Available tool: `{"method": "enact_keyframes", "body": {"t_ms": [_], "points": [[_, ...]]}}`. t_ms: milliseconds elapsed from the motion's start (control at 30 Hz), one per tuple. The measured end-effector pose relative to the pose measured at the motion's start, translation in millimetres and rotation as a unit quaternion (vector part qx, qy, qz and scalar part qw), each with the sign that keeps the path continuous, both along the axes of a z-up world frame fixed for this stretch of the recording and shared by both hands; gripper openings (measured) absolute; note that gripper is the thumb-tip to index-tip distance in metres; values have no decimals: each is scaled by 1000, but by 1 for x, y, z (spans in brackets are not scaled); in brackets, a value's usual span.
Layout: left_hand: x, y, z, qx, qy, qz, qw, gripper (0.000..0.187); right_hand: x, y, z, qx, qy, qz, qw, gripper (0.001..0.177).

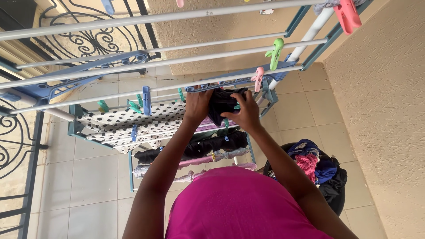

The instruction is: Hanging washed laundry items onto a drying rack using clothespins.

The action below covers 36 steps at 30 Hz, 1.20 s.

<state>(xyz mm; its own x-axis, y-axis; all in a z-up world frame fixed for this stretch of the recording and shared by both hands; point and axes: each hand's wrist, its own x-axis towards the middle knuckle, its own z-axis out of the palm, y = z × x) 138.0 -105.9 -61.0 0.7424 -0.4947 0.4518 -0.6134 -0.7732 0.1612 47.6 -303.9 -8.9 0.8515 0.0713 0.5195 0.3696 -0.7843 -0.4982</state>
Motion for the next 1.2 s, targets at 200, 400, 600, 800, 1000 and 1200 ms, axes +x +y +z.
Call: {"method": "enact_keyframes", "body": {"t_ms": [200,400,600,800,1000,1200], "points": [[-6,5,-28,-64,-102,12,993,49,24,-7,-56,-128,-119,-96,980,49],[-33,8,10,-102,-28,-14,994,54,39,-32,-77,-222,-140,-59,963,38],[-43,15,2,-102,-22,-15,994,67,8,-4,-28,-171,-89,-62,979,48],[-43,15,23,-184,27,-13,982,56,-6,-4,-68,-46,-65,16,997,25],[-34,14,32,-244,69,15,967,29,30,1,-29,-118,160,71,978,45],[-38,14,35,-285,42,49,956,24,15,-37,-60,-52,200,-95,974,37]]}}
